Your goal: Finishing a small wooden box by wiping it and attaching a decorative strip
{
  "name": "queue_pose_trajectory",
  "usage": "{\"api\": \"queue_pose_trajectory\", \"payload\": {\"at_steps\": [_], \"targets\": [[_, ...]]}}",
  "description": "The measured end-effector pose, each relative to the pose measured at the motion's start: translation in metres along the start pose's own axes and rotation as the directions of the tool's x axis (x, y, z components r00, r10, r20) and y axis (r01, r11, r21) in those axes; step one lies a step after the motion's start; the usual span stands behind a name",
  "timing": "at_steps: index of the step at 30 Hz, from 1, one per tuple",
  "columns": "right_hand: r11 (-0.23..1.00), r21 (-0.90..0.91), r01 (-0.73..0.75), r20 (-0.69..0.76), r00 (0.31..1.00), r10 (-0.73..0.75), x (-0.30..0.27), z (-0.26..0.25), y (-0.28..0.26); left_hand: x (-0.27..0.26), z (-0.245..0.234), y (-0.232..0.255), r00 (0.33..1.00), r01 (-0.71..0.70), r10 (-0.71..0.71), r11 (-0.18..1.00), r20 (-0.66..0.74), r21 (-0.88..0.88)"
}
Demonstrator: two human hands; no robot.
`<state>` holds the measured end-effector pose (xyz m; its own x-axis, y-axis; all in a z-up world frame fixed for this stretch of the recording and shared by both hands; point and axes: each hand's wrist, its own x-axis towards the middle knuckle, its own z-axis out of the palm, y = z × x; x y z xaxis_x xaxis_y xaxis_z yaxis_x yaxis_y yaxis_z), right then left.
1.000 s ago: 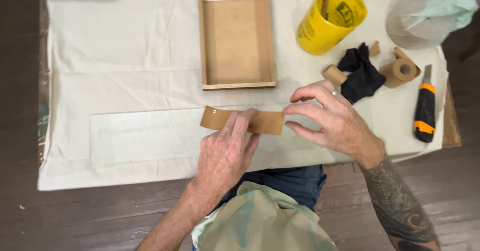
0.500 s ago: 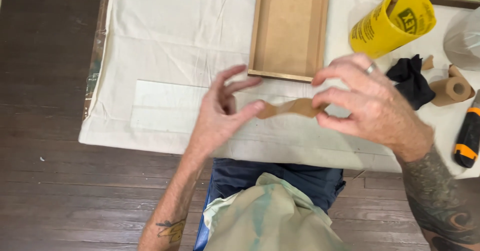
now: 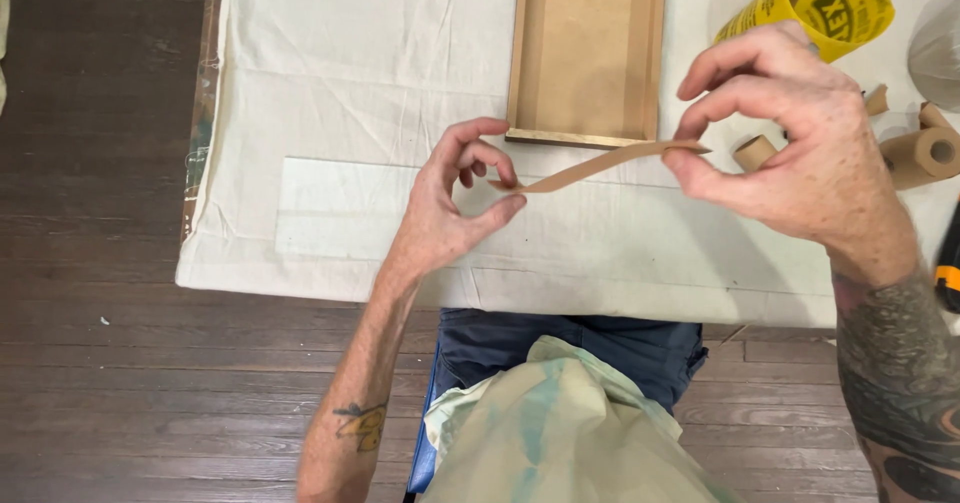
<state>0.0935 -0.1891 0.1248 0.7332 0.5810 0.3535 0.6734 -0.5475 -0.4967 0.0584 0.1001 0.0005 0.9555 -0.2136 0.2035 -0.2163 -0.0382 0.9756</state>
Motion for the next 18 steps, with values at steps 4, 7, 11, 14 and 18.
{"api": "queue_pose_trajectory", "payload": {"at_steps": [4,7,11,14,18], "targets": [[0.979,0.136,-0.155,-0.055,0.985,0.164,-0.019,0.014,0.036,0.019,-0.006,-0.020,0.999,-0.016,0.022,0.987,0.034,-0.161],[0.867,0.388,-0.313,-0.001,0.940,0.340,-0.030,0.039,0.063,0.045,-0.011,-0.041,0.993,0.086,-0.071,0.981,0.090,-0.173],[0.822,0.283,-0.494,0.001,0.858,0.514,-0.036,0.068,0.105,0.082,-0.009,-0.037,0.975,0.213,-0.208,0.975,0.081,-0.063],[0.695,0.269,-0.666,0.057,0.732,0.679,-0.035,0.076,0.121,0.105,-0.009,-0.048,0.941,0.311,-0.317,0.948,0.123,0.061],[0.518,0.389,-0.762,0.184,0.615,0.766,-0.034,0.083,0.131,0.120,-0.010,-0.050,0.889,0.416,-0.432,0.901,0.155,0.122]]}}
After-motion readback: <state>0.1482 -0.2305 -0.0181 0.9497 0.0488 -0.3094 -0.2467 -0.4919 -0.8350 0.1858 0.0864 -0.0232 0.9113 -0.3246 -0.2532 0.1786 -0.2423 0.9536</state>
